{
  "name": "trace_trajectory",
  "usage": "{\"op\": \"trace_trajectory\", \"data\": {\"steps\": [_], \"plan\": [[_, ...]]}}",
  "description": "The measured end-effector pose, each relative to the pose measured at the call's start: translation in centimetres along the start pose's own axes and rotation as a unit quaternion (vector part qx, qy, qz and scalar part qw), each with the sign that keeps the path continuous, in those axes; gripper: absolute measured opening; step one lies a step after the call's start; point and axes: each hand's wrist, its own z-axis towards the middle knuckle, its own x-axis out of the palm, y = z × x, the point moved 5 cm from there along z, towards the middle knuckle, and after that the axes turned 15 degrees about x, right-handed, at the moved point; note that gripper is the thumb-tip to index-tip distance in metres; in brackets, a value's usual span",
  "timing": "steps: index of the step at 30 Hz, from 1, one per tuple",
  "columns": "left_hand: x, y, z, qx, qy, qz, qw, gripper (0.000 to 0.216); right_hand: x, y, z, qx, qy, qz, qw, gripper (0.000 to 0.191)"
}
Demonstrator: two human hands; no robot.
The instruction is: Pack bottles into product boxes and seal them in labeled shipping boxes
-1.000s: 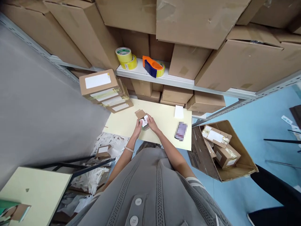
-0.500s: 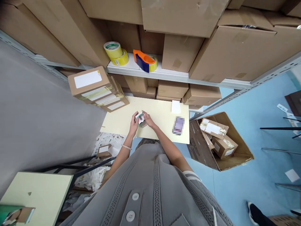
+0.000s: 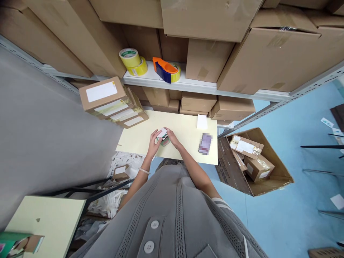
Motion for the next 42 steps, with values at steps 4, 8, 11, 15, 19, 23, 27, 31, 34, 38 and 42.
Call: {"op": "trace_trajectory", "data": {"steps": [4,8,11,15,19,23,27,31,34,38,42], "plan": [[-0.4,-0.2,-0.5,-0.005,0.01,0.004,1.0,0.05,0.0,0.1,0.0,-0.013,0.014,0.001,1.0,0.072],[-0.6,0.3,-0.9,-0.007,0.025,0.012,1.0,0.05,-0.1,-0.3,0.4,0.002,0.014,-0.004,1.0,0.066],[-0.6,0.7,-1.3,-0.006,0.034,0.018,0.999,0.049,-0.4,-0.9,0.6,0.013,-0.006,-0.013,1.0,0.059],[-0.5,0.7,-1.5,-0.001,0.033,0.015,0.999,0.048,-0.8,-1.3,0.5,0.012,-0.023,-0.031,0.999,0.054],[-0.4,0.4,-1.4,0.0,0.029,0.016,0.999,0.048,-1.0,-1.2,0.4,0.004,-0.036,-0.055,0.998,0.058],[-0.6,0.0,-1.3,-0.01,0.025,0.01,1.0,0.049,-0.8,-1.0,0.5,-0.014,-0.029,-0.063,0.997,0.059],[-0.9,-0.2,-1.1,-0.015,0.026,-0.011,0.999,0.048,-0.5,-1.0,0.7,-0.02,-0.013,-0.066,0.998,0.062],[-1.0,0.0,-1.0,-0.013,0.031,-0.008,0.999,0.048,-0.5,-0.9,0.9,-0.027,-0.01,-0.092,0.995,0.066],[-0.7,0.2,-1.0,0.006,0.028,0.01,1.0,0.047,-0.7,-0.8,0.8,-0.028,-0.022,-0.117,0.993,0.064],[-0.2,0.8,-1.1,0.006,0.03,0.026,0.999,0.046,-0.8,-0.6,0.6,-0.027,-0.045,-0.168,0.984,0.06],[-0.1,1.2,-1.1,-0.004,0.038,0.017,0.999,0.048,-0.6,-0.4,0.3,-0.035,-0.051,-0.185,0.981,0.057]]}}
